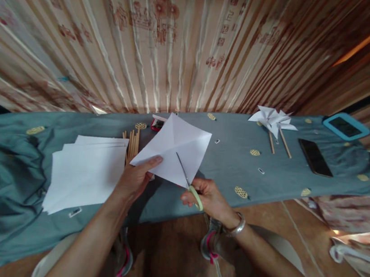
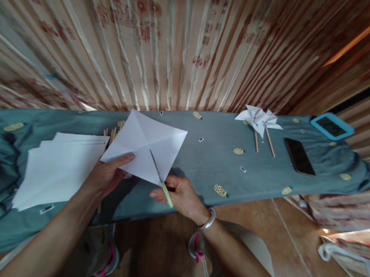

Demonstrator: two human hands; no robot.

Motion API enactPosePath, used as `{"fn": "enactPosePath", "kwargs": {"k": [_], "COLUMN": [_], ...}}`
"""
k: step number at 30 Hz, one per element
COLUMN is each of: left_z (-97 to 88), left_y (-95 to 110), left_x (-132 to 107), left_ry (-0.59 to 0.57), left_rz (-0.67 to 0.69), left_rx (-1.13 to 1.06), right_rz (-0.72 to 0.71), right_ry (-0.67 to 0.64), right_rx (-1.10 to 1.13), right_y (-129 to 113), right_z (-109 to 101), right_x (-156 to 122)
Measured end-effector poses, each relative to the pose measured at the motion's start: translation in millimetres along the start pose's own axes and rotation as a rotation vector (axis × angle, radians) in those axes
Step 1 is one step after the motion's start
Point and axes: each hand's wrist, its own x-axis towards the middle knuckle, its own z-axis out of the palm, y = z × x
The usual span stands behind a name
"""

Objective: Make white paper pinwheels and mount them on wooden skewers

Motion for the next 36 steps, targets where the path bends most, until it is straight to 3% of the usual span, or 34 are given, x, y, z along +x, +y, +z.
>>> {"fn": "enactPosePath", "kwargs": {"k": [25, 33, 36], "left_z": [1.8, -3.4, -7.0], "left_y": [-1, 5, 11], "left_x": [1, 7, 10], "left_ry": [-0.007, -0.005, 0.002], "left_rz": [-0.018, 0.06, 0.123], "left_rx": [-0.007, -0.059, -0.078], "right_rz": [0.024, 0.048, 0.089], "right_ry": [0.019, -0.105, -0.202], "right_rx": [0.043, -0.039, -0.067], "right_y": [6, 5, -1], "right_z": [-2, -3, -16], "right_x": [4, -5, -12]}}
